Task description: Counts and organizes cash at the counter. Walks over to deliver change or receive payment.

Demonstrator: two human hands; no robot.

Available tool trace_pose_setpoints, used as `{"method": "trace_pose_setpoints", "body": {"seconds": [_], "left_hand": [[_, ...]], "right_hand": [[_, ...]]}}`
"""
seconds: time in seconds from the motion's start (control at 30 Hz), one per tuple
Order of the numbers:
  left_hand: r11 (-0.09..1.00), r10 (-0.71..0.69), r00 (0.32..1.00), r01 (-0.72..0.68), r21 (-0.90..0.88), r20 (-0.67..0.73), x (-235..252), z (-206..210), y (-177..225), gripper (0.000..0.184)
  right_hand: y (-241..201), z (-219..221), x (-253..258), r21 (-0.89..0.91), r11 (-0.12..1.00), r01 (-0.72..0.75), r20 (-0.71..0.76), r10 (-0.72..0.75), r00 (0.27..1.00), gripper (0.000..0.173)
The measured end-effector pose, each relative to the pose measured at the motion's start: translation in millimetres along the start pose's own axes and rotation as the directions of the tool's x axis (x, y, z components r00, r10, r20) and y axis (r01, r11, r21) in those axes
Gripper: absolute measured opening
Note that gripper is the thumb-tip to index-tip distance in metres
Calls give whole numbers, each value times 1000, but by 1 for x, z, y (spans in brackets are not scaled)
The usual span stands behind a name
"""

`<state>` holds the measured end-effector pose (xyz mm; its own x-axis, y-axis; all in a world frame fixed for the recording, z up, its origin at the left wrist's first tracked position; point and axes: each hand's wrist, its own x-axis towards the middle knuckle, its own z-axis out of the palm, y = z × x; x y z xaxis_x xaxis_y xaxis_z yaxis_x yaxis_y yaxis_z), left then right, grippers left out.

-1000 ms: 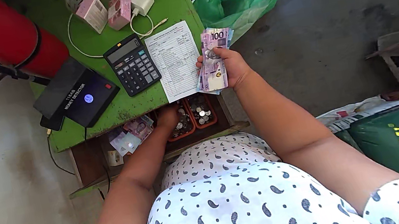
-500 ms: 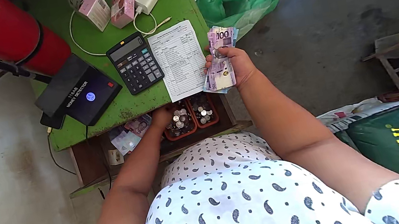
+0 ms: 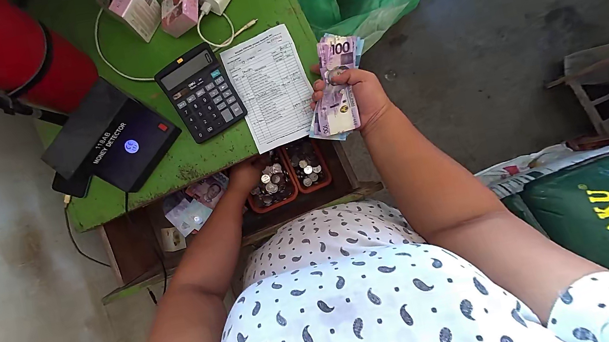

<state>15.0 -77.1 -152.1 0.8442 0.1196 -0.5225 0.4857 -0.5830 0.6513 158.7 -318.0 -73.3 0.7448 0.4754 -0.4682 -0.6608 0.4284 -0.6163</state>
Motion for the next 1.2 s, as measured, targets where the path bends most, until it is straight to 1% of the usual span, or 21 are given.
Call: {"method": "trace_pose_setpoints", "body": {"seconds": [0.2,0.3,0.4,0.5,0.53,0.57,0.63,0.67,0.7,0.73,0.77,0.8,0.83,0.87,0.97,1.03,1.13,1.2], "left_hand": [[998,-38,999,38,-41,-11,1,-1,-1,30],[998,-50,999,49,-46,-18,-1,-4,4,33],[999,-21,998,19,-40,-59,2,-3,-2,37],[997,-11,997,6,-72,-73,3,-5,-5,38],[994,-28,997,20,-108,-75,1,-7,-3,37],[979,-50,996,34,-199,-78,0,-7,-3,36],[893,-96,992,49,-447,-83,-1,-6,-6,31],[843,-118,988,45,-536,-104,0,-4,-11,29],[812,-147,981,48,-582,-124,1,-3,-13,27],[815,-169,972,45,-577,-163,2,-2,-13,24],[848,-171,969,53,-527,-178,1,-4,-12,30],[901,-138,974,49,-431,-178,-1,-8,-11,42],[952,-76,982,19,-306,-175,-4,-14,-7,52],[982,-21,985,-13,-191,-173,-6,-18,-5,56],[997,73,980,-67,41,-187,-7,-24,-5,58],[989,103,979,-83,120,-178,-7,-28,-7,58],[967,99,981,-56,247,-164,-11,-36,-3,57],[942,86,989,-41,332,-122,-9,-38,-6,53]], "right_hand": [[1,-3,3,48,999,-14,24,13,1000,43],[0,-3,4,35,999,-13,32,11,999,44],[0,-4,3,22,1000,-2,32,1,999,42],[1,-5,4,24,1000,4,63,-5,998,41],[0,-6,5,36,999,0,74,-2,997,41],[1,-6,5,52,999,-6,81,2,997,41],[1,-7,5,67,998,-9,89,3,996,41],[1,-7,5,67,998,-9,89,3,996,41],[0,-7,4,67,998,-9,86,3,996,41],[0,-6,5,70,997,-10,87,4,996,42],[0,-7,5,76,997,-15,90,8,996,42],[0,-7,5,79,997,-17,92,10,996,42],[0,-7,5,79,997,-18,93,10,996,42],[0,-7,5,69,998,-14,91,8,996,42],[1,-6,5,12,1000,8,63,-9,998,43],[1,-7,6,-2,1000,20,63,-19,998,43],[1,-8,7,15,1000,14,81,-15,997,43],[1,-9,7,24,1000,11,91,-14,996,42]]}}
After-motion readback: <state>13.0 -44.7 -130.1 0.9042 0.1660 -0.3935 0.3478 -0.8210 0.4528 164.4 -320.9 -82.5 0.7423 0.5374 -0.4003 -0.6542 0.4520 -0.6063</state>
